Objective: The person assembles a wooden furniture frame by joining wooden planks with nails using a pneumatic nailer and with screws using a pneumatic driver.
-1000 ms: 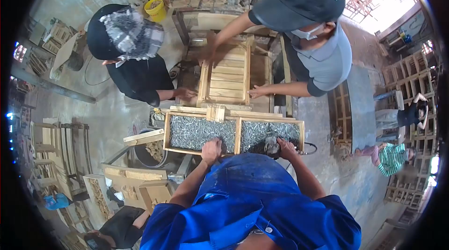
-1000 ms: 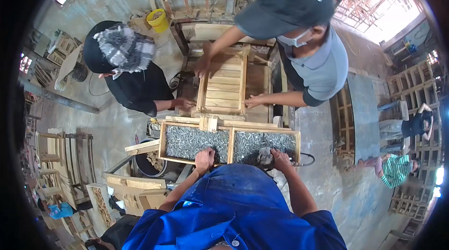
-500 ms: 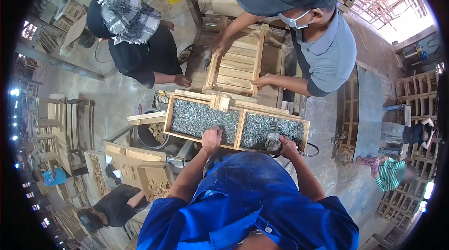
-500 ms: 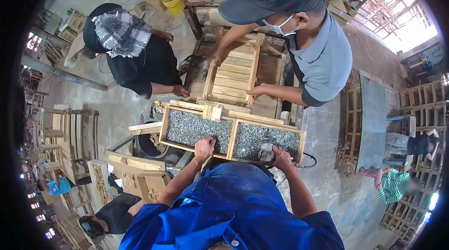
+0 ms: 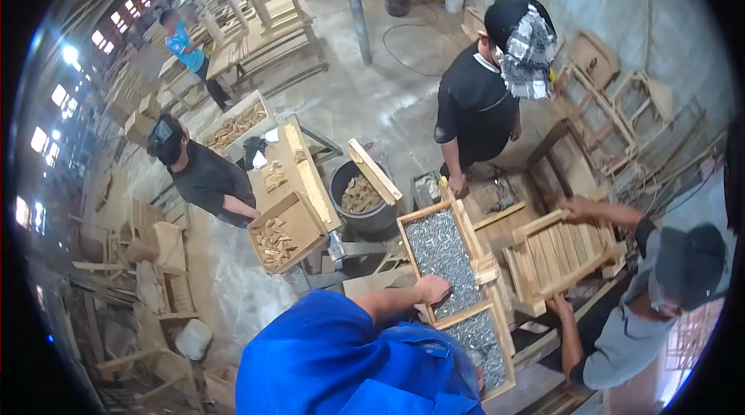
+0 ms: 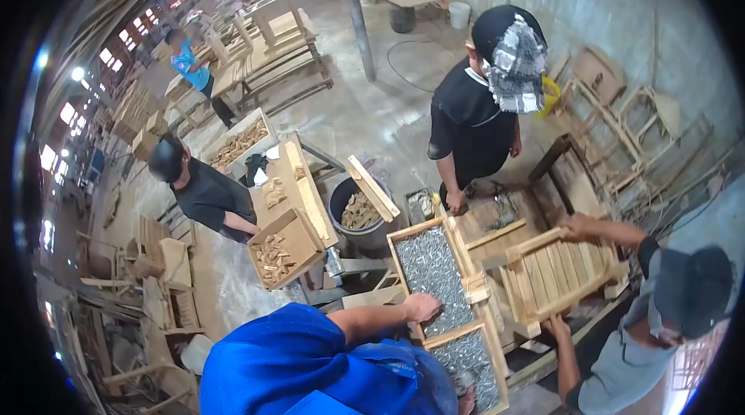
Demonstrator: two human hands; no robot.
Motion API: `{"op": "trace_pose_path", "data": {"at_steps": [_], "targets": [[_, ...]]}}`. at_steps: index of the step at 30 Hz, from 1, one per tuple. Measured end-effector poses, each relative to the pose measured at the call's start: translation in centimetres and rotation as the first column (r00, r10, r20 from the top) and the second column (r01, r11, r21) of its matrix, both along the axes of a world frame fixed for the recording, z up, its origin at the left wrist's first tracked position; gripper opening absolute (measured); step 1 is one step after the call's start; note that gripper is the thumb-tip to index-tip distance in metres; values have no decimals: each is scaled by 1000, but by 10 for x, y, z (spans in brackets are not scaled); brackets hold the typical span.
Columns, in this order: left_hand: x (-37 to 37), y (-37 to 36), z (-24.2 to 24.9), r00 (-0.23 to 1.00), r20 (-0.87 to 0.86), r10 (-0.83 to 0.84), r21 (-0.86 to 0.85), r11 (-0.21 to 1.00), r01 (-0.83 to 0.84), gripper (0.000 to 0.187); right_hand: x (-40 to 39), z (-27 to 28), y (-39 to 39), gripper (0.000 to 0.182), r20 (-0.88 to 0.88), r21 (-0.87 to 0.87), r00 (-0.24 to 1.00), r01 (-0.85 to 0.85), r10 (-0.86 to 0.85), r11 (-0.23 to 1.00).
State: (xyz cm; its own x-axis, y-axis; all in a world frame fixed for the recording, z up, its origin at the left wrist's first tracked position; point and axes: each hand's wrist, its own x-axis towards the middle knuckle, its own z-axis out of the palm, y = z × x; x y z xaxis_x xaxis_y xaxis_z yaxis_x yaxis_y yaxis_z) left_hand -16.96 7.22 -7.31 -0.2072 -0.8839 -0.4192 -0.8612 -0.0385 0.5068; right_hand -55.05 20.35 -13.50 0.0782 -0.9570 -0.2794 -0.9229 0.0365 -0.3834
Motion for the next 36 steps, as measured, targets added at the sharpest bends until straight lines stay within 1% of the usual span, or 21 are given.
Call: {"op": "trace_pose_path", "data": {"at_steps": [2, 4, 5, 6, 7, 9, 11, 12, 13, 14, 15, 16, 17, 18, 20, 22, 24, 25, 26, 30, 36], "targets": [[2, 4, 0, 999, -49, 3, -27, 1000, -4, 23, 45, 33, -48, 80, 73, -70, 991, -107, 112, 992], [11, 9, -8, 998, -64, 29, -64, 997, -33, 22, 86, 84, -78, 76, 137, -125, 965, -207, 224, 970], [11, 10, -11, 997, -75, 22, -99, 995, -29, 21, 133, 122, -110, 74, 161, -142, 948, -252, 274, 957], [9, 6, 6, 995, -98, 9, -122, 992, -21, 21, 159, 160, -141, 73, 175, -143, 933, -292, 315, 946], [8, 5, 11, 993, -114, 9, -111, 994, -21, 21, 176, 176, -163, 71, 185, -138, 920, -324, 346, 936], [6, 5, 0, 987, -158, 33, -141, 989, -55, 20, 188, 170, -189, 68, 201, -107, 898, -378, 392, 920], [12, 3, -10, 987, -154, -54, -121, 992, 35, 19, 175, 142, -174, 64, 240, -48, 895, -377, 377, 925], [14, 0, 2, 993, -82, -84, -29, 996, 82, 19, 137, 118, -135, 63, 249, 0, 917, -321, 310, 947], [13, 9, -39, 996, -86, -19, -117, 993, 8, 23, 83, 89, -73, 62, 244, 44, 949, -215, 198, 976], [12, -1, -3, 998, -2, -69, 50, 996, 69, 27, 21, 73, 18, 60, 214, 85, 976, -67, 48, 994], [9, -6, 11, 991, 40, -125, 128, 985, 119, 26, 18, 58, 30, 57, 155, 174, 979, 102, -129, 980], [6, -5, 4, 987, 46, -151, 87, 985, 147, 23, 16, 61, 25, 54, 96, 349, 977, 147, -192, 925], [12, 0, -17, 966, -111, -236, -199, 957, 211, 25, 23, 86, 22, 54, 122, 261, 972, 162, -199, 952], [1, 3, 4, 987, -117, -111, -250, 965, 79, 27, 14, 73, 33, 58, 137, 145, 979, 128, -148, 981], [1, 2, -8, 985, -136, -107, -291, 955, 63, 20, 19, 82, 35, 61, 45, 207, 976, 199, -212, 958], [-4, 0, 5, 989, -91, -117, -281, 956, 87, 22, 27, 97, 29, 60, 16, 221, 958, 274, -285, 936], [-4, 0, 5, 990, -64, -123, -262, 960, 102, 23, 24, 98, 31, 58, -8, 218, 976, 213, -217, 952], [-7, 0, 5, 992, -37, -121, -232, 967, 109, 23, 22, 96, 32, 58, -12, 217, 962, 270, -274, 938], [-13, 1, 17, 995, -31, -99, -176, 980, 93, 25, 20, 92, 32, 56, 5, 222, 968, 243, -251, 944], [-14, 1, 13, 985, 7, -171, -193, 966, 169, 24, 20, 91, 34, 53, 18, 221, 969, 238, -247, 946], [-19, 0, 15, 986, 20, -164, -142, 976, 166, 27, 19, 97, 38, 58, 34, 213, 967, 239, -251, 948]]}}
